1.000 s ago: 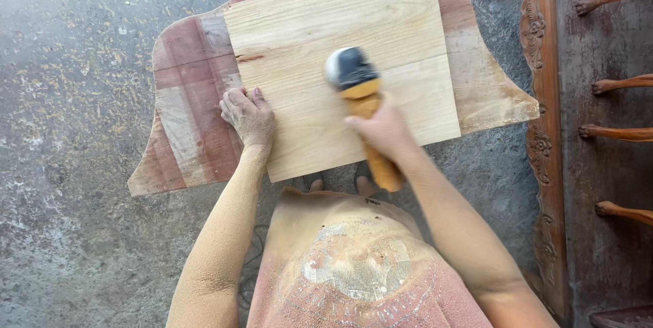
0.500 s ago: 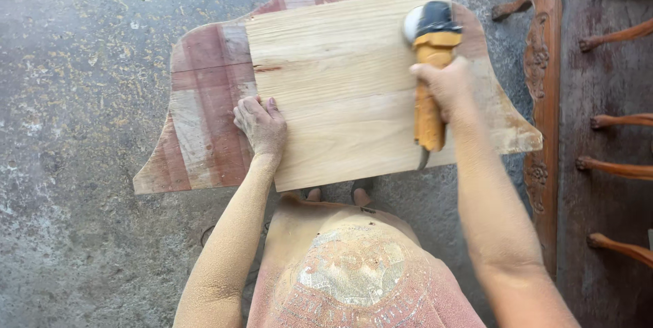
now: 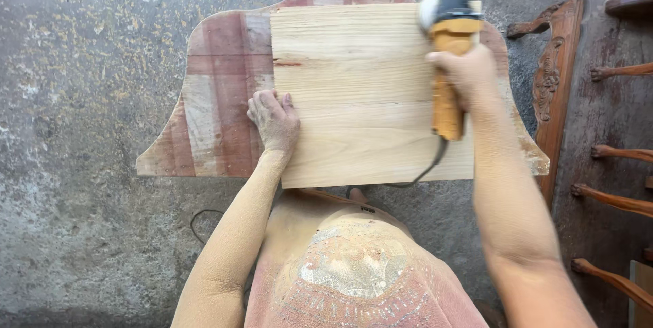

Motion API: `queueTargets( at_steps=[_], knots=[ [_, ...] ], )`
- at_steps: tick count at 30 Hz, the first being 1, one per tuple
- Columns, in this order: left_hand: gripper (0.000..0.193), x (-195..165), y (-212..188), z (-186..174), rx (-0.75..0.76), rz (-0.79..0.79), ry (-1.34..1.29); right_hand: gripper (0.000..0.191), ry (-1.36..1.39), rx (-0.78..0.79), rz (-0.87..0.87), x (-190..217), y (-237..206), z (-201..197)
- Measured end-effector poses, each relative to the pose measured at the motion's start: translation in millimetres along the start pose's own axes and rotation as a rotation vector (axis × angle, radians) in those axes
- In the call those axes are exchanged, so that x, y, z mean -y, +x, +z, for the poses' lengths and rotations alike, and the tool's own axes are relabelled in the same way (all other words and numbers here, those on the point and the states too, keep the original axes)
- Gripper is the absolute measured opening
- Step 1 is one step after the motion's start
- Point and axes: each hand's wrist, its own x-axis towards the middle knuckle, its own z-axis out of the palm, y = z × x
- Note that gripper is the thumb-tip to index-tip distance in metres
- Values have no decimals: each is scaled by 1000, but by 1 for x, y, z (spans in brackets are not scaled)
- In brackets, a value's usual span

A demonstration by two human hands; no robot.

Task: The person sands a wooden panel with an angle grinder, moving the tool across the panel's surface while steadying the wood with the other hand. They reposition the panel, mark it with a pencil, and sand the edges of another board, holding it upright against the workbench.

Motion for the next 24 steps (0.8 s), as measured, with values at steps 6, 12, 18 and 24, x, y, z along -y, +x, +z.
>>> queueTargets(
  at_steps=[6, 12, 18, 24],
  knots=[
    [25, 6, 2, 8, -83, 0, -40, 36, 108, -13, 105, -24, -52, -8],
    [30, 29, -39, -15, -74, 59, -104, 51, -79, 243, 50, -54, -113, 85],
    [20, 50, -142, -72, 94, 11, -232, 58, -285, 356, -101, -42, -148, 138],
    [24, 60, -155, -66, 125, -437, -587, 52, -141, 204, 67, -35, -172, 129]
  ],
)
